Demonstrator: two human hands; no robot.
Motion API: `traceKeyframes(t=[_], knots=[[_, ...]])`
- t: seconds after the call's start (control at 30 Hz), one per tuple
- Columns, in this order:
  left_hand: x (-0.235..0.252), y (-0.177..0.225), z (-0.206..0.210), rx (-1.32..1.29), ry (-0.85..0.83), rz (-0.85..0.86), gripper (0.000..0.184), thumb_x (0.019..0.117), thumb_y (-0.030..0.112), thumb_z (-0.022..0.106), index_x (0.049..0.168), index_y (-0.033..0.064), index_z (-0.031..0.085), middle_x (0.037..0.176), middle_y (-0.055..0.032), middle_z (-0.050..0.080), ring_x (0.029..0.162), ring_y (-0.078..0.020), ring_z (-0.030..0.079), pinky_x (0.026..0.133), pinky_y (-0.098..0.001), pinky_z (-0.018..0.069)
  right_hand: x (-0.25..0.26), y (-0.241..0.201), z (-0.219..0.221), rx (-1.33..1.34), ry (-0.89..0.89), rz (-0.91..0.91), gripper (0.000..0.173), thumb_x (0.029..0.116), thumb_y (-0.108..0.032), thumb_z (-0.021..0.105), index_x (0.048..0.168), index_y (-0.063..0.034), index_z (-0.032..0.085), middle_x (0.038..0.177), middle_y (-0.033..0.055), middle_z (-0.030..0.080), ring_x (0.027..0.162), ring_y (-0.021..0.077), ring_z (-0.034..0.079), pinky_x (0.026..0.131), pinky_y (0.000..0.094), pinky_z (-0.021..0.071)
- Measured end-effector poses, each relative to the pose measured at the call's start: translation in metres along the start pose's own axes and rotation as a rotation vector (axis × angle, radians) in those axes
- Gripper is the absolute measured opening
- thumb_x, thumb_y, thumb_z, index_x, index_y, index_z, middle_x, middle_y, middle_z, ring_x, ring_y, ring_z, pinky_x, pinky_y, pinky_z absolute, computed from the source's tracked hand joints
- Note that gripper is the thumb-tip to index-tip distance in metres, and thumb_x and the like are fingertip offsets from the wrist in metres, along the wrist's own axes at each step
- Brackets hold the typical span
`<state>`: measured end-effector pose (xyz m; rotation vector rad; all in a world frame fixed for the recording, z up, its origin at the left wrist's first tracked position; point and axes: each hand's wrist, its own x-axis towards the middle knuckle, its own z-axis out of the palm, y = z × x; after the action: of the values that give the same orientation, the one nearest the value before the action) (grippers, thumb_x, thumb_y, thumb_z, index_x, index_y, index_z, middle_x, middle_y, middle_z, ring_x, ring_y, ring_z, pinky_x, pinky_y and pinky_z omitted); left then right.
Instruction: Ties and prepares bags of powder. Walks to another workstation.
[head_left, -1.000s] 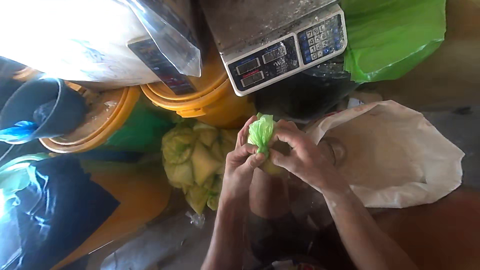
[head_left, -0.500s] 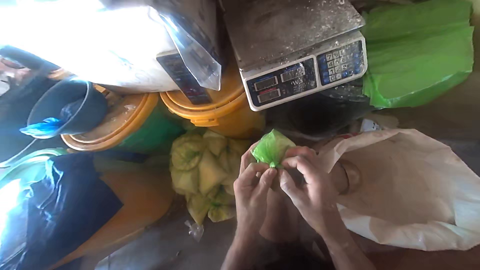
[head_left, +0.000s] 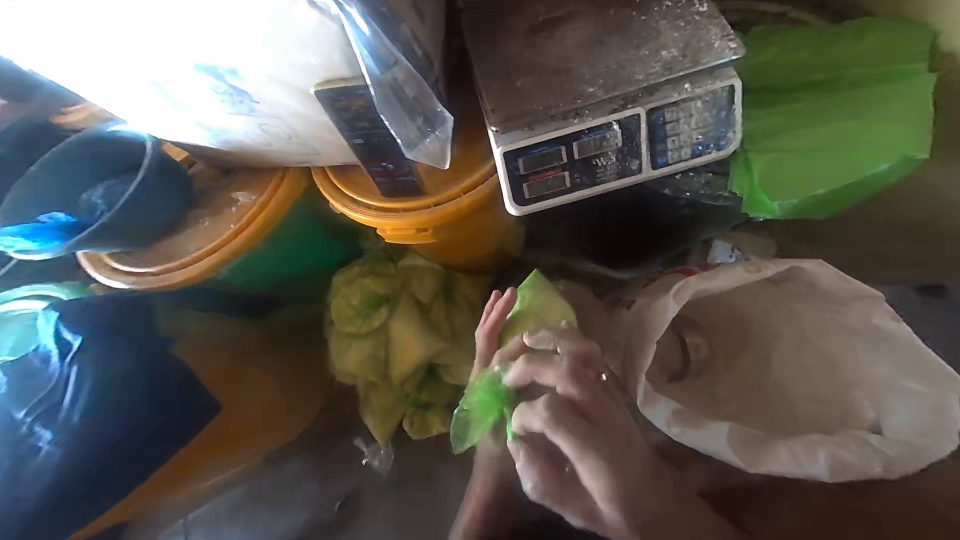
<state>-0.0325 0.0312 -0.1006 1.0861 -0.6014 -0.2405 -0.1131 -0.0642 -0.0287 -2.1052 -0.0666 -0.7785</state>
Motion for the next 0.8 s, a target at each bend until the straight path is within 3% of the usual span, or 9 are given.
traceKeyframes(t=[0.07, 0.17, 0.23, 0.33, 0.43, 0.53, 0.6, 0.67, 0.8], knots=[[-0.001, 0.017, 0.003, 0.110, 0.030, 0.032, 0.042, 0.1069, 0.044, 0.048, 0.110, 0.0105, 0.073, 0.151, -0.0173, 0.052, 0.148, -0.0344, 0.039, 0.123, -0.0457, 0.0333, -0.009, 0.017, -0.006, 0.122, 0.042, 0.145, 0.032, 0.1023, -0.042, 0.058, 0.111, -0.0116, 0.064, 0.135, 0.0121, 0.058, 0.140, 0.0252, 0.046, 0.117, 0.0463, 0.0398], [-0.004, 0.036, 0.002, 0.138, -0.026, 0.090, 0.047, 0.1092, 0.045, 0.039, 0.104, 0.0162, 0.076, 0.143, -0.0151, 0.061, 0.146, -0.0390, 0.042, 0.125, -0.0507, 0.0314, -0.024, 0.042, -0.020, 0.385, 0.076, 0.408, 0.073, 0.1032, -0.052, 0.053, 0.146, 0.0071, 0.045, 0.148, 0.0170, 0.049, 0.137, 0.0188, 0.050, 0.111, 0.0343, 0.0490], [-0.008, 0.040, 0.006, 0.031, -0.067, 0.113, 0.046, 0.1093, 0.047, 0.038, 0.110, 0.0208, 0.076, 0.140, -0.0097, 0.064, 0.145, -0.0372, 0.045, 0.124, -0.0513, 0.0328, -0.046, 0.039, -0.028, 0.821, 0.040, 0.597, 0.073, 0.0998, -0.055, 0.056, 0.152, -0.0065, 0.041, 0.139, -0.0010, 0.061, 0.123, 0.0057, 0.061, 0.104, 0.0274, 0.0535], [-0.005, 0.038, 0.015, -0.038, -0.124, 0.112, 0.046, 0.1100, 0.046, 0.036, 0.118, 0.0197, 0.073, 0.139, -0.0096, 0.065, 0.142, -0.0367, 0.048, 0.122, -0.0516, 0.0357, -0.075, 0.040, -0.027, 1.250, -0.017, 0.665, 0.056, 0.0942, -0.052, 0.068, 0.139, -0.0200, 0.057, 0.123, -0.0035, 0.071, 0.113, 0.0090, 0.067, 0.100, 0.0328, 0.0555], [-0.011, 0.037, 0.011, 0.050, -0.130, -0.044, 0.055, 0.1095, 0.048, 0.037, 0.135, 0.0047, 0.061, 0.149, -0.0153, 0.056, 0.143, -0.0307, 0.048, 0.121, -0.0456, 0.0394, -0.070, 0.026, -0.023, 0.915, 0.213, 0.775, 0.044, 0.0892, -0.038, 0.077, 0.127, -0.0238, 0.059, 0.106, -0.0113, 0.075, 0.095, 0.0024, 0.071, 0.085, 0.0251, 0.0612], [-0.035, 0.033, -0.009, -0.010, -0.064, -0.288, 0.092, 0.0955, 0.061, 0.060, 0.156, -0.0010, 0.030, 0.151, -0.0071, 0.051, 0.134, -0.0108, 0.053, 0.113, -0.0305, 0.0463, -0.059, 0.024, -0.009, 0.449, 0.200, 0.724, 0.058, 0.0868, -0.034, 0.081, 0.130, -0.0054, 0.056, 0.108, -0.0024, 0.073, 0.097, 0.0076, 0.072, 0.086, 0.0289, 0.0632], [-0.051, 0.036, -0.023, -0.114, 0.122, -0.481, 0.078, 0.0866, 0.042, 0.079, 0.146, 0.0060, 0.044, 0.122, 0.0028, 0.070, 0.107, -0.0046, 0.068, 0.095, -0.0270, 0.0581, -0.052, 0.019, 0.006, 0.185, 0.030, 0.611, 0.056, 0.0888, -0.043, 0.076, 0.126, -0.0054, 0.059, 0.108, -0.0060, 0.072, 0.101, -0.0001, 0.068, 0.089, 0.0240, 0.0609], [-0.058, 0.037, -0.039, -0.154, 0.326, -0.613, 0.041, 0.0878, 0.019, 0.078, 0.120, 0.0046, 0.058, 0.095, -0.0009, 0.075, 0.086, -0.0098, 0.074, 0.081, -0.0309, 0.0631, -0.043, 0.016, 0.023, 0.017, -0.141, 0.556, 0.052, 0.0892, -0.049, 0.072, 0.118, -0.0066, 0.065, 0.100, -0.0056, 0.072, 0.093, -0.0021, 0.069, 0.082, 0.0234, 0.0617], [-0.075, 0.024, -0.089, -0.032, 0.515, -0.662, 0.030, 0.0920, 0.009, 0.067, 0.119, -0.0011, 0.059, 0.097, -0.0072, 0.074, 0.090, -0.0150, 0.073, 0.085, -0.0362, 0.0622, -0.034, 0.024, 0.029, -0.040, -0.440, 0.466, 0.073, 0.0952, -0.060, 0.060, 0.143, -0.0054, 0.055, 0.126, 0.0087, 0.067, 0.113, 0.0132, 0.066, 0.092, 0.0359, 0.0581]])
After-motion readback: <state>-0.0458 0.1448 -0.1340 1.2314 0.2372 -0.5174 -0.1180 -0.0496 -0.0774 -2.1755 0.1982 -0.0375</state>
